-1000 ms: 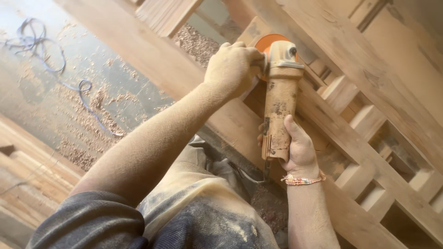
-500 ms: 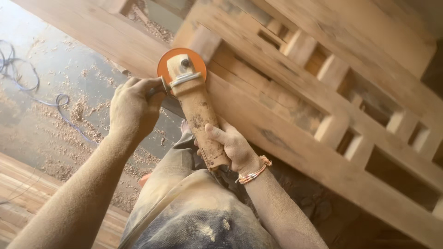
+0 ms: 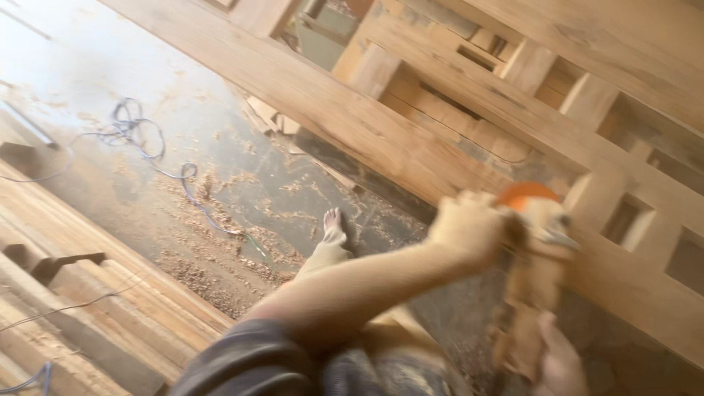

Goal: The person uses an angle grinder with a sanding disc to smooth the surface of a wooden panel featuring a carved floral design and a lattice structure. The person moves the tool across the flat surfaces and around the carved details.

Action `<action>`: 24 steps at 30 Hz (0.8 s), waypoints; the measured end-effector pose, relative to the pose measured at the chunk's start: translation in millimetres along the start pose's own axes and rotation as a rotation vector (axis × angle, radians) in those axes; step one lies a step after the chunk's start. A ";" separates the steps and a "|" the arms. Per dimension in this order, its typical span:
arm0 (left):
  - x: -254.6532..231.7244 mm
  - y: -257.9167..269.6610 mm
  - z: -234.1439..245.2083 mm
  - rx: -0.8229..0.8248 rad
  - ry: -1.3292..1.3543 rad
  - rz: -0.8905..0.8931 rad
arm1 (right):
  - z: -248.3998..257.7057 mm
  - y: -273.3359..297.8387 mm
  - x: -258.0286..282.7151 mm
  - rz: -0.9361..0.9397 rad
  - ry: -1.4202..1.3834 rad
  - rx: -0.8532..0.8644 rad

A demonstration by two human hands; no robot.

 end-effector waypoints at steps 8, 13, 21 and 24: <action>-6.3 9.5 -7.5 0.107 -0.010 -0.088 | -14.8 8.7 -13.4 0.063 -0.005 0.061; 79.4 33.4 38.5 -0.069 -0.008 0.019 | -143.2 -26.3 -22.5 -0.034 -0.070 0.385; 269.2 89.6 148.6 -0.439 -0.106 0.210 | -349.2 -110.9 -50.7 0.008 0.048 0.334; 338.4 115.0 178.5 -0.476 -0.009 0.256 | -426.1 -135.7 -65.3 0.013 0.106 0.379</action>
Point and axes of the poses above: each hand's wrist, its own y-axis away from the middle knuckle, its own z-axis out of the back of the hand, x = y × z, the point moved 8 cm from there along -y, towards the middle knuckle, and after that the axes turned 2 degrees about x, right-handed, at the moved point
